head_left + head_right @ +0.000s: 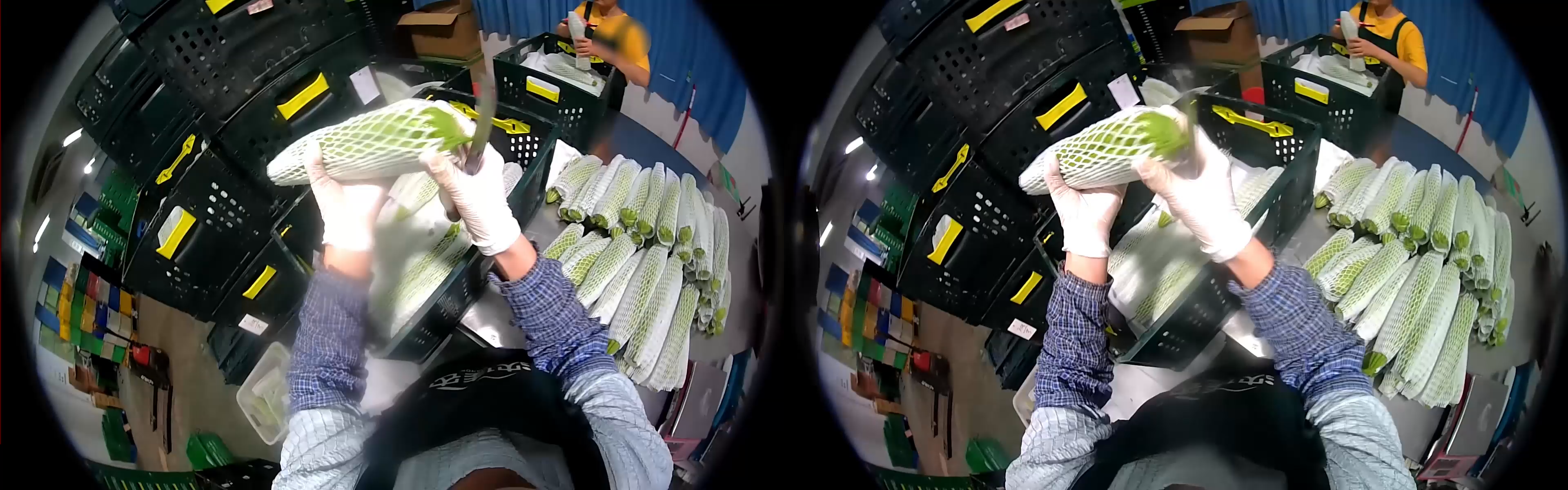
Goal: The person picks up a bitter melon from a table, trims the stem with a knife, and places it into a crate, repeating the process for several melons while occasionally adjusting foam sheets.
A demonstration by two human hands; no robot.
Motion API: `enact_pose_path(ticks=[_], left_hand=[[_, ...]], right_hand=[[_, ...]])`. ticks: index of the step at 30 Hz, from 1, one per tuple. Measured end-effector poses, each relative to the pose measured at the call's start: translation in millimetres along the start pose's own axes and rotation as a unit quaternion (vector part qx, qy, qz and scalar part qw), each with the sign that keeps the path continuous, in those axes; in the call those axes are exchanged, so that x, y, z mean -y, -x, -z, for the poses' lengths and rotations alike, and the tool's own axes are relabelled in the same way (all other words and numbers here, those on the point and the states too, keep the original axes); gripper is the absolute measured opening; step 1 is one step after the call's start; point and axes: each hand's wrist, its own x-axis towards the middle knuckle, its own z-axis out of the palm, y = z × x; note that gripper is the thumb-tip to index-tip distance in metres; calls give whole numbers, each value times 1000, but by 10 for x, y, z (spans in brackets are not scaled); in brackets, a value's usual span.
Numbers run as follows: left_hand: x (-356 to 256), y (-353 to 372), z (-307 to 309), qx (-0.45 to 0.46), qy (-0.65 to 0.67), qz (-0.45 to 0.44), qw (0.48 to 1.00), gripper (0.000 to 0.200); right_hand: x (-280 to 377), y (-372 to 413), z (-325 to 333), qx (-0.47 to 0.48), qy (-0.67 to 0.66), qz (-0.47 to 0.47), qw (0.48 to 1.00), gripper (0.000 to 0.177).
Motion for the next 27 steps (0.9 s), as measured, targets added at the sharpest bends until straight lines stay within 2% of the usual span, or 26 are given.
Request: enact_pose_path(ticks=[2,3,5,6,7,10,11,13,17,18,19,21,22,23,25,26,27], left_hand=[[-99,8,81,-69,11,-9,997,71],[-198,-8,249,-2,80,58,995,65],[-117,22,303,-128,15,-39,991,58],[-68,43,270,-183,-17,-58,981,54],[-58,53,314,-192,-11,-55,980,54],[-35,61,414,-199,3,-23,980,56],[-40,49,472,-190,0,-17,982,59],[-67,37,545,-170,-8,3,985,61],[-50,36,567,-153,1,22,988,60],[-48,34,571,-155,-2,26,988,59],[-38,46,531,-157,-4,29,987,58],[28,44,414,-215,-17,11,976,47],[44,34,400,-243,-23,11,970,48],[44,28,407,-272,-28,13,962,48],[-75,40,551,-194,-20,53,979,49],[-122,58,668,-154,-16,73,985,49],[-145,83,749,-93,-137,57,985,49]], right_hand=[[-125,75,167,54,96,60,992,75],[-131,92,247,40,163,87,982,69],[-242,93,404,-6,279,119,953,60],[-275,39,405,-34,382,201,902,58],[-267,-5,421,-33,435,263,860,62],[-180,-115,388,6,548,314,775,65],[-184,-185,367,13,551,359,753,62],[-202,-239,352,14,575,374,727,61],[-150,-300,384,16,609,366,704,66],[-199,-362,482,11,572,355,739,71],[-262,-429,573,-24,602,338,723,75],[-355,-458,701,-47,645,277,710,77],[-376,-450,731,-38,635,293,714,78],[-395,-421,748,-45,655,268,705,71],[-367,-459,795,-77,643,200,735,57],[-440,-551,1070,-111,658,151,730,52],[-416,-608,1233,-148,662,93,729,47]])
